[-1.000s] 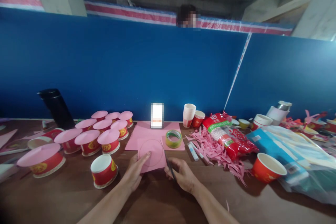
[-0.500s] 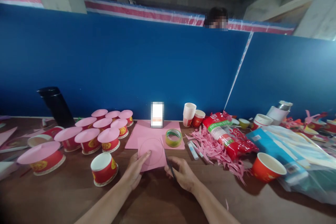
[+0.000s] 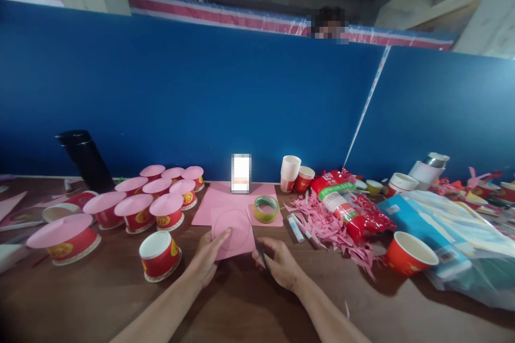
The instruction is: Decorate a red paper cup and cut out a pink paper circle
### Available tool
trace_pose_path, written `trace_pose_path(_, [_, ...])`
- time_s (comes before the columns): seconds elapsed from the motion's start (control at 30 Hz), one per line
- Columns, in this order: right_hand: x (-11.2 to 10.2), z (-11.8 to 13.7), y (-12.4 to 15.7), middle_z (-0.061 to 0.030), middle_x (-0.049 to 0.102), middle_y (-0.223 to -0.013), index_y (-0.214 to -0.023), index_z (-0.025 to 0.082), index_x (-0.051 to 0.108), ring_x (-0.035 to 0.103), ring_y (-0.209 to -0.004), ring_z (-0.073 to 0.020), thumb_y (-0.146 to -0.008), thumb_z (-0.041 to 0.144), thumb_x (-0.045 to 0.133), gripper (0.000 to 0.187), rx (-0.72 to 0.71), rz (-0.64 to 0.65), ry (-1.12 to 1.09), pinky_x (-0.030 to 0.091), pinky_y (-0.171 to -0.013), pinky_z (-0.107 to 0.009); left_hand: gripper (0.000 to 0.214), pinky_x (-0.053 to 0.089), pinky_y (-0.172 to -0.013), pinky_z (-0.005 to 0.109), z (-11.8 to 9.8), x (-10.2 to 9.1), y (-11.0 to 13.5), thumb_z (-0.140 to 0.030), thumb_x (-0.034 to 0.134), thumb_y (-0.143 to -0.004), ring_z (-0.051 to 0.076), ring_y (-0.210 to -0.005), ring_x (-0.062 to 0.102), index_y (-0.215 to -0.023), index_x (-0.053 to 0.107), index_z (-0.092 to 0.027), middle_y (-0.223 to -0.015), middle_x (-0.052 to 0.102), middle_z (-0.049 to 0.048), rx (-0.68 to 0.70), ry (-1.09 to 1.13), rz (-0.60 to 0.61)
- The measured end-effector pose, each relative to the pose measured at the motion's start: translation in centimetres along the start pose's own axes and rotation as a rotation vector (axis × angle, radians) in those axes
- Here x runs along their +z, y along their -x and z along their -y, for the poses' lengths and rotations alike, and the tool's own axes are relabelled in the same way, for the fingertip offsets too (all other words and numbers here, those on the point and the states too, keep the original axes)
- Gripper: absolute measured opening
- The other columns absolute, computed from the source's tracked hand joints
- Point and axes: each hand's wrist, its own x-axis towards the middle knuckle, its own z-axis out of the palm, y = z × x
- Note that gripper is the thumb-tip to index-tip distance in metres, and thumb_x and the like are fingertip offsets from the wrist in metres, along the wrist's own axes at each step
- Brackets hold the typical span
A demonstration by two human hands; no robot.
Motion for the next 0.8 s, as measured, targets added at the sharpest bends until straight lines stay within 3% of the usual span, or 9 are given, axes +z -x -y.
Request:
trace_pose_path(0.4, [-0.12,-0.6,-0.12,0.0018,0.051,-0.059,-0.082,0.014,0.056,0.045,-0.051,-0.0082,-0.08,0.04,0.054,0.026,0.009,-0.007,0.025,0.038,-0.049,-0.019,0.035,0.047,-0.072,0.03,0.02,-0.07,0.0,-0.036,0.069,-0.065,0.022,-0.079,0.063,-0.088,0.064,-0.009,-0.082,0.068,0.0117,-0.008,0.001,-0.003])
trace_pose_path(0.8, [-0.2,-0.85,-0.06,0.0019,0.052,-0.059,-0.087,0.014,0.058,0.046,-0.052,-0.0082,-0.079,0.038,0.056,0.025,0.02,-0.017,0.033,0.038,-0.049,-0.019,0.036,0.048,-0.069,0.03,0.12,-0.13,-0.15,-0.037,0.07,-0.063,0.021,-0.074,0.064,-0.085,0.065,-0.009,-0.078,0.068,0.0111,-0.007,-0.021,-0.029])
